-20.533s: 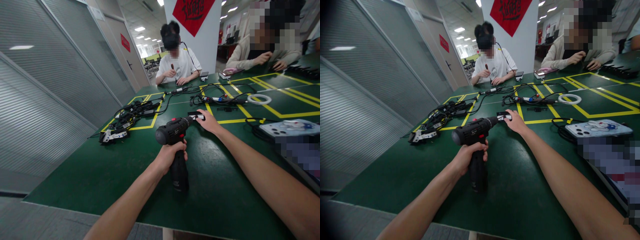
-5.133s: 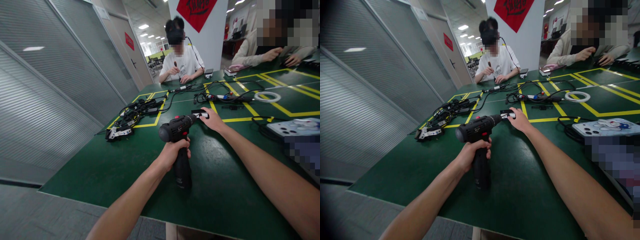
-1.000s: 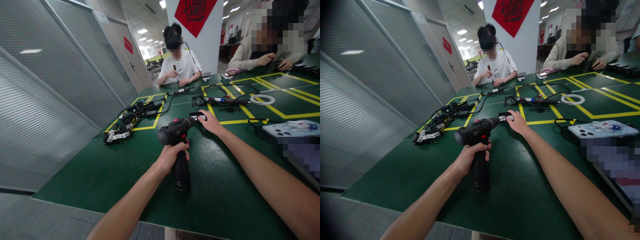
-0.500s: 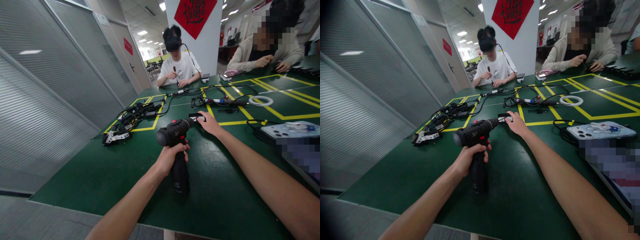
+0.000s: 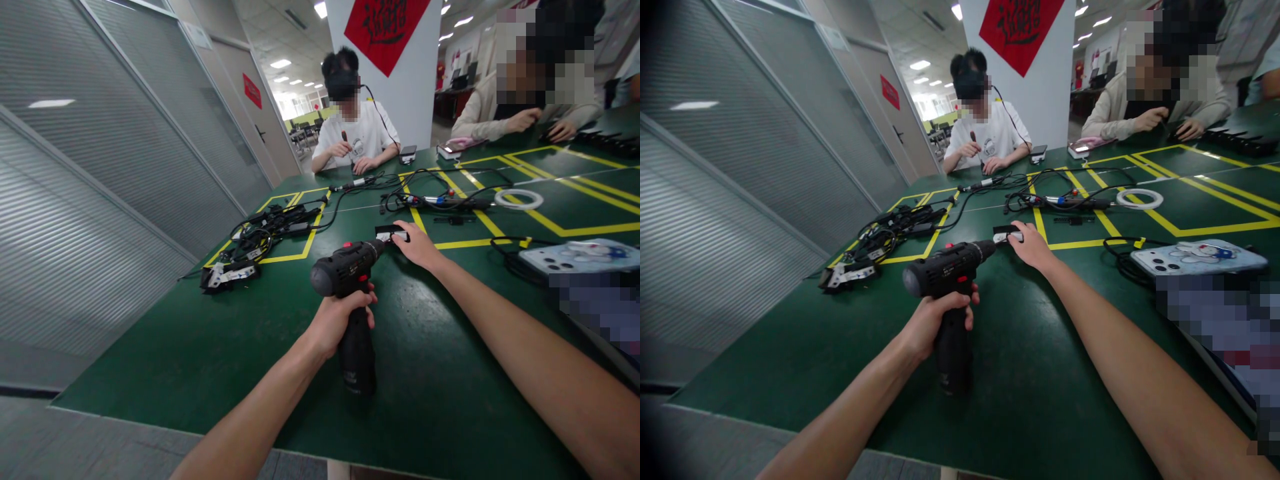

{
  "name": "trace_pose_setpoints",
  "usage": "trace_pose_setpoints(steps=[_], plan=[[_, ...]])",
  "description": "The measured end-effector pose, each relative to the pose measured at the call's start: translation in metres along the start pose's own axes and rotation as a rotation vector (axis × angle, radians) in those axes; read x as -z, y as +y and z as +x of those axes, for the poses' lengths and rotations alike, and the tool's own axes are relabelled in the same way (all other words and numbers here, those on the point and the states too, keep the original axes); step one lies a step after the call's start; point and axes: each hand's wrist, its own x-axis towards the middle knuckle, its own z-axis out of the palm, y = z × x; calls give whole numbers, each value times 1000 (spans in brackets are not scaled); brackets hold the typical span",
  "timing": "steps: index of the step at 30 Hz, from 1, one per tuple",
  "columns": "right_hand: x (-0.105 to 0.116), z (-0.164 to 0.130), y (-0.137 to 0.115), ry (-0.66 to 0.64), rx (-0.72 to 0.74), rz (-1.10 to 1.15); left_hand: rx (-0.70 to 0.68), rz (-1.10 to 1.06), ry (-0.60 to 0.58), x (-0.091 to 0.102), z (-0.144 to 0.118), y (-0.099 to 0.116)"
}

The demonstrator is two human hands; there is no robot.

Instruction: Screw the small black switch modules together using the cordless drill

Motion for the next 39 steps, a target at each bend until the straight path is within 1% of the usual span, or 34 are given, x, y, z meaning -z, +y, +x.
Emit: trace_pose_setpoints(steps=[7, 17, 28, 39], plan=[[1, 0, 0, 5, -6, 14, 31, 11, -5, 0, -1, 0], [1, 0, -1, 1, -7, 21, 37, 29, -24, 0, -2, -1], [2, 0, -2, 11, 5, 24, 51, 34, -1, -1, -1, 0], [2, -1, -2, -1, -12, 24, 3, 21, -4, 2, 0, -2]])
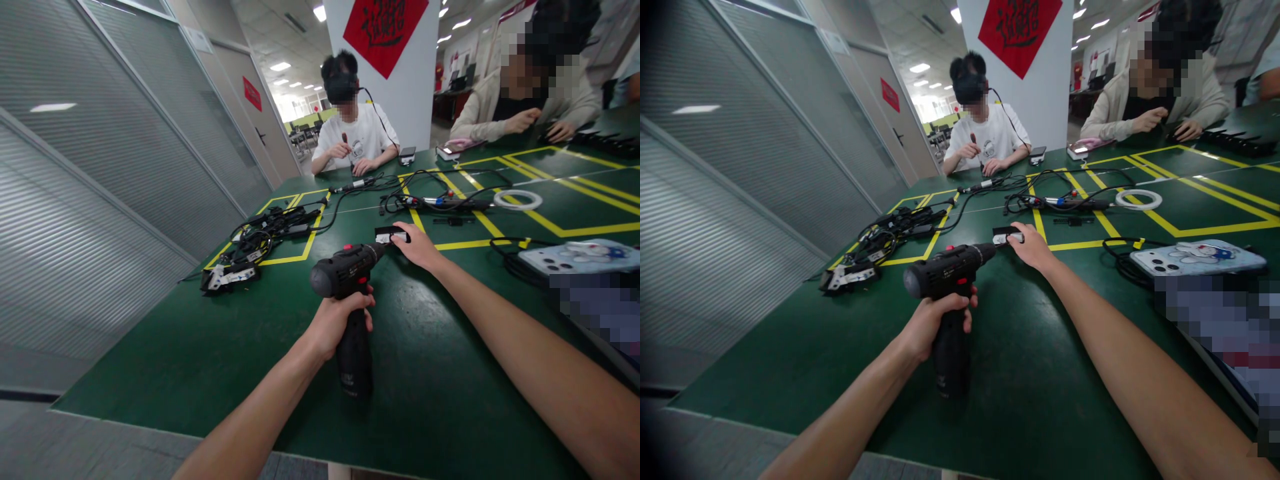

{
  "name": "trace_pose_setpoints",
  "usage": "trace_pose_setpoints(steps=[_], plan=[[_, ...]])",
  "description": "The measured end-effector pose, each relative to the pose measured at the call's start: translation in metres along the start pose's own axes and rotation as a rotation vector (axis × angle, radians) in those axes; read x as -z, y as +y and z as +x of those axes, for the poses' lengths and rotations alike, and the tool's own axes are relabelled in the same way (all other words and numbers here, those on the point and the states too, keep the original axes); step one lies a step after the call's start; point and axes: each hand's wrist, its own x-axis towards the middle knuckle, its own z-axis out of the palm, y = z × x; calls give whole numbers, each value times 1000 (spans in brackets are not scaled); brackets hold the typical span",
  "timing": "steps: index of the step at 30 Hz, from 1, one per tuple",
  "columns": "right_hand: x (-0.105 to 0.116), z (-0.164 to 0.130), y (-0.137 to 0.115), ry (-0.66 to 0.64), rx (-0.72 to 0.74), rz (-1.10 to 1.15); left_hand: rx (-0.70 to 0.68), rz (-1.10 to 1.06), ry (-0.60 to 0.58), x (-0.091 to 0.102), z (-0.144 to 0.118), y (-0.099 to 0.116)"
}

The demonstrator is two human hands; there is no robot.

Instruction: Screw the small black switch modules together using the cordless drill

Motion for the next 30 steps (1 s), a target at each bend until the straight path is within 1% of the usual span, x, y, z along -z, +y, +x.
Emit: trace_pose_setpoints(steps=[8, 13, 30], plan=[[1, 0, 0, 0, 0, -4, 19, 24, -11, -1, -2, 0], [2, 0, -2, 7, 17, 2, 20, 20, -6, -1, 0, 0], [3, 2, 0, 26, 2, 1, 33, -5, 2, -4, 0, 1]])
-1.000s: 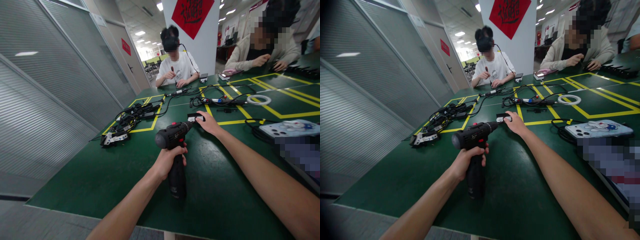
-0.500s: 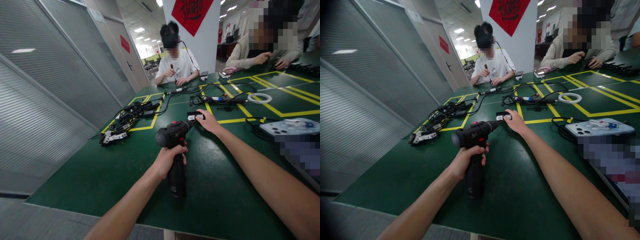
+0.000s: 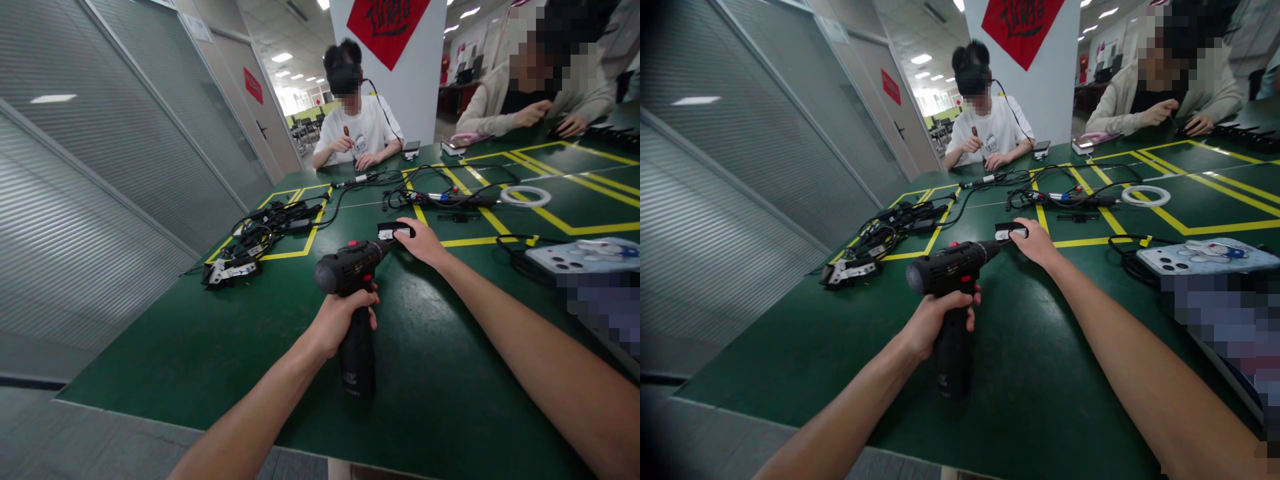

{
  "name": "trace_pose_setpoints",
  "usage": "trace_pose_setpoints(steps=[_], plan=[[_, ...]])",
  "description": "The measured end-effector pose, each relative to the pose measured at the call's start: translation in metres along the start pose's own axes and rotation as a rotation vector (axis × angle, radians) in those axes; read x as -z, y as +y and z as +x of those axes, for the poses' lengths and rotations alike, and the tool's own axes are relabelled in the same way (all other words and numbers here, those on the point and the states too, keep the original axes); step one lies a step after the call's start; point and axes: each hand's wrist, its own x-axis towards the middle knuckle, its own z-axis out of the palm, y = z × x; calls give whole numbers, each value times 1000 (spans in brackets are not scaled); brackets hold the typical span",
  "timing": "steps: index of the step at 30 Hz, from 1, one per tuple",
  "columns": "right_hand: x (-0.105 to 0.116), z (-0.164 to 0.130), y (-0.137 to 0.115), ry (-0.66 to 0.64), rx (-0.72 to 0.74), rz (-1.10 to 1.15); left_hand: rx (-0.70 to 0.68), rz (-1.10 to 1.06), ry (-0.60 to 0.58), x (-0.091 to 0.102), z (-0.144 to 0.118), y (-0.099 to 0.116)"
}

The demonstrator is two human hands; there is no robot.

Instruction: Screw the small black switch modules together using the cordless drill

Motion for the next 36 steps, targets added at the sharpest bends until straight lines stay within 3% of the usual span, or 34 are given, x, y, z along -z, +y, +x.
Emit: trace_pose_setpoints(steps=[10, 36], plan=[[8, 3, 3, -76, -20, 33, 10, -26, -4, 2, 2, -5], [8, 2, 0, -56, -19, 14, 14, -11, -3, 2, 1, -3]])
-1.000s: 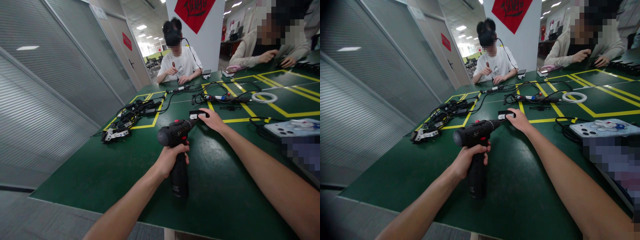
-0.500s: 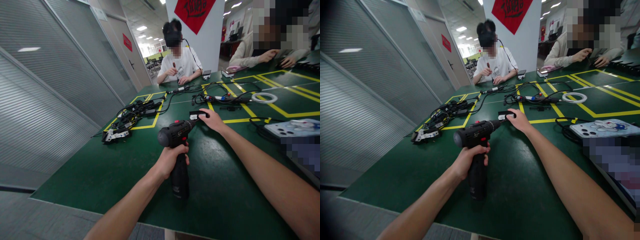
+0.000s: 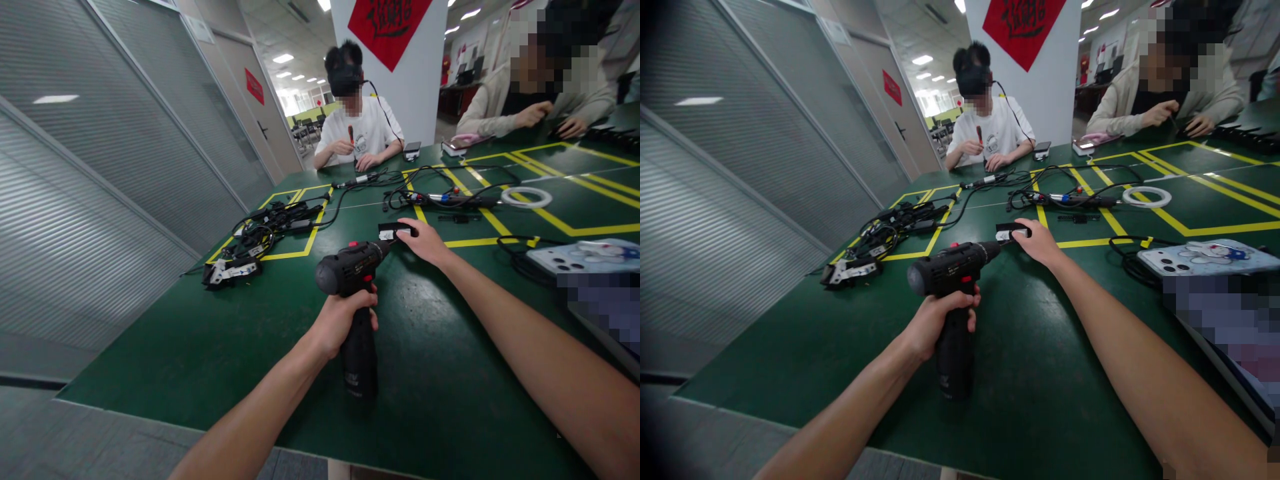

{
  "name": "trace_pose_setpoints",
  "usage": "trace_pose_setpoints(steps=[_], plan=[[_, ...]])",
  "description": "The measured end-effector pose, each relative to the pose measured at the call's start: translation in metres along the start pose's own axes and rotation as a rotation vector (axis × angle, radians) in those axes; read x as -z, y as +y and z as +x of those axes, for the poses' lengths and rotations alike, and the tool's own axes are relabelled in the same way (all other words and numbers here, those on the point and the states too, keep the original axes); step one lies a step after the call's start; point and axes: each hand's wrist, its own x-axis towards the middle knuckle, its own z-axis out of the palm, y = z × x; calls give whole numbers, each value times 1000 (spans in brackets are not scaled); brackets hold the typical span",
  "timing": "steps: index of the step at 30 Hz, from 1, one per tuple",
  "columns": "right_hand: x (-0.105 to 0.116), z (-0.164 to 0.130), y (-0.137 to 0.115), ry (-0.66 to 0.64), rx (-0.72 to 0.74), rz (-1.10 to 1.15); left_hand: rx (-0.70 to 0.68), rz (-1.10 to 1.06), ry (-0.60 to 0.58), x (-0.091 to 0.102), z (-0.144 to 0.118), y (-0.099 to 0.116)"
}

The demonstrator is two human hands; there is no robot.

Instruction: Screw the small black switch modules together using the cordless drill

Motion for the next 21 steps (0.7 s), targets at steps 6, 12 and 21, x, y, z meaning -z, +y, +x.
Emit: trace_pose_setpoints(steps=[6, 12, 21], plan=[[-2, 0, 1, 13, 24, 1, 2, -3, -3, 1, 1, -1], [-2, 0, 2, 16, 22, 4, -7, 4, -4, 0, 0, 0], [0, 0, 1, 11, 23, -14, 13, -10, 16, -2, 0, 3]])
